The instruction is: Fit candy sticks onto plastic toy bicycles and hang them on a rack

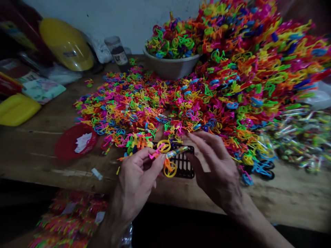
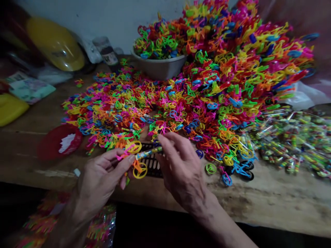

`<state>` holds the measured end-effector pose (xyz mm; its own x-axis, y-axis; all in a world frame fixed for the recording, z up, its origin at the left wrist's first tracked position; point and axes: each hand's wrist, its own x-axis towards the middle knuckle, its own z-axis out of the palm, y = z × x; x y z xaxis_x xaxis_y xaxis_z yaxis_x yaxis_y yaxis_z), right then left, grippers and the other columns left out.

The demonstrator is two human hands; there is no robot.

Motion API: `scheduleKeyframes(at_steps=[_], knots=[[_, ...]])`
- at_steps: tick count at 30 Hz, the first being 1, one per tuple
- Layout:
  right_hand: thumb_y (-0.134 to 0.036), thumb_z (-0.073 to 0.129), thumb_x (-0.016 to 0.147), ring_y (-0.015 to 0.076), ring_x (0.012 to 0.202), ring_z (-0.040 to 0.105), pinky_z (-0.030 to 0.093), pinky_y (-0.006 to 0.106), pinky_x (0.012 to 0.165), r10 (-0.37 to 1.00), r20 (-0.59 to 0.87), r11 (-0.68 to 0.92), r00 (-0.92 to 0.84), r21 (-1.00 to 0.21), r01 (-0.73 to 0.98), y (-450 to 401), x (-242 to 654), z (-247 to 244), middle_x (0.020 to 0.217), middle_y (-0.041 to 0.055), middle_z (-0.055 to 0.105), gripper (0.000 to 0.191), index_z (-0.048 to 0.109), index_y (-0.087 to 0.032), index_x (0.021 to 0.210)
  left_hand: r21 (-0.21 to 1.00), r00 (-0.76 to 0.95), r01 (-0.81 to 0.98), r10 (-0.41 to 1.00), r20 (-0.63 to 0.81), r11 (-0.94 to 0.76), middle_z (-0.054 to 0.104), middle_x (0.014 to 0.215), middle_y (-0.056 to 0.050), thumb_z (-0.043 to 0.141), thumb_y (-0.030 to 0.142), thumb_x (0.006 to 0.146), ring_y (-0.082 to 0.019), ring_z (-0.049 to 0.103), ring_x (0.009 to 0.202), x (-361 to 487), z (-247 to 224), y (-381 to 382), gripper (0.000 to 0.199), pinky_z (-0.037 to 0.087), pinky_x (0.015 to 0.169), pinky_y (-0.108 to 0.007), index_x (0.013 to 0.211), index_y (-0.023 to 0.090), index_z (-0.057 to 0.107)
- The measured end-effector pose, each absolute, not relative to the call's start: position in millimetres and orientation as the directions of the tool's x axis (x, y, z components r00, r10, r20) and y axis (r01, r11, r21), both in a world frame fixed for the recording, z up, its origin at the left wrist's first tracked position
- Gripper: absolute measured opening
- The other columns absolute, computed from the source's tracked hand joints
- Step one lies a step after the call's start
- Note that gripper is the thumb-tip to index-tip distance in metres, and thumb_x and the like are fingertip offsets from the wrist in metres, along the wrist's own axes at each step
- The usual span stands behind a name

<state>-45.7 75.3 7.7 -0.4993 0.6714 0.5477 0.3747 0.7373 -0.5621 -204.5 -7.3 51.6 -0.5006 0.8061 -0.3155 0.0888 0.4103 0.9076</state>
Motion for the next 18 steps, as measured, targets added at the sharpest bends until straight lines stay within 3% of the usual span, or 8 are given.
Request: scheduleKeyframes(at_steps=[2,4,8,11,13,15,16,18], knots=[[-0.009,0.050,0.086,0.0248,0.103,0.051,0.047,0.043,0.083,0.553,0.501,0.825,-0.666,-0.441,0.353,80,-47,2,0.124,0.0121,0.055,0.041,0.053,-0.019,0.125,0.889,-0.466,0.091,0.808,-0.361,0.449,0.059,0.054,0.001,0.063,0.040,0.078,-0.007,0.045,0.036,-202,52,-5,0.024,0.033,0.034,-0.016,0.075,0.016,0.060],[-0.006,0.045,0.086,0.0236,0.097,0.050,0.047,0.042,0.081,0.472,0.424,0.860,-0.773,-0.413,0.299,80,-51,-6,0.119,0.0113,0.058,0.042,0.052,-0.017,0.126,0.868,-0.478,0.112,0.792,-0.379,0.483,0.057,0.050,0.002,0.062,0.040,0.079,-0.007,0.043,0.034,-199,51,-3,0.025,0.032,0.034,-0.015,0.072,0.017,0.057],[-0.011,0.042,0.089,0.0194,0.086,0.051,0.048,0.035,0.075,0.450,0.400,0.843,-0.798,-0.485,0.232,73,-62,-26,0.101,0.0110,0.060,0.029,0.055,-0.014,0.116,0.819,-0.465,0.270,0.813,-0.350,0.507,0.056,0.049,0.001,0.063,0.044,0.077,-0.010,0.046,0.036,-201,54,-6,0.027,0.032,0.035,-0.017,0.070,0.018,0.061],[-0.012,0.041,0.091,0.0168,0.084,0.054,0.049,0.030,0.073,0.543,0.473,0.772,-0.694,-0.607,0.190,70,-71,-42,0.094,0.0088,0.060,0.022,0.057,-0.015,0.106,0.750,-0.483,0.479,0.850,-0.209,0.456,0.063,0.059,-0.001,0.060,0.050,0.079,-0.013,0.053,0.045,-212,67,-9,0.030,0.036,0.039,-0.021,0.079,0.022,0.069],[-0.012,0.043,0.090,0.0156,0.089,0.056,0.049,0.027,0.074,0.662,0.467,0.660,-0.585,-0.733,0.162,70,-78,-50,0.099,0.0085,0.060,0.022,0.058,-0.016,0.105,0.656,-0.525,0.649,0.851,0.022,0.384,0.069,0.075,-0.001,0.055,0.050,0.083,-0.016,0.060,0.059,-225,72,-7,0.029,0.043,0.051,-0.024,0.092,0.027,0.070],[-0.013,0.046,0.088,0.0144,0.085,0.058,0.048,0.025,0.071,0.759,0.402,0.531,-0.512,-0.838,0.129,69,-85,-56,0.095,0.0057,0.061,0.021,0.061,-0.018,0.101,0.536,-0.424,0.805,0.878,0.223,0.253,0.069,0.101,-0.001,0.051,0.045,0.087,-0.021,0.063,0.089,-241,65,-2,0.030,0.047,0.080,-0.030,0.108,0.029,0.066],[-0.014,0.047,0.087,0.0136,0.080,0.059,0.048,0.024,0.069,0.787,0.364,0.476,-0.498,-0.872,0.116,69,-89,-59,0.090,0.0039,0.063,0.020,0.063,-0.018,0.098,0.482,-0.320,0.861,0.911,0.261,0.164,0.064,0.116,-0.001,0.051,0.041,0.088,-0.025,0.058,0.106,-249,57,1,0.032,0.040,0.095,-0.035,0.115,0.028,0.063],[-0.015,0.047,0.086,0.0127,0.073,0.059,0.047,0.023,0.066,0.817,0.312,0.407,-0.485,-0.908,0.100,67,-95,-64,0.086,0.0024,0.065,0.019,0.065,-0.018,0.093,0.404,-0.136,0.914,0.962,0.238,0.029,0.057,0.128,-0.004,0.049,0.035,0.089,-0.029,0.047,0.121,-262,35,7,0.035,0.025,0.108,-0.045,0.120,0.025,0.060]])
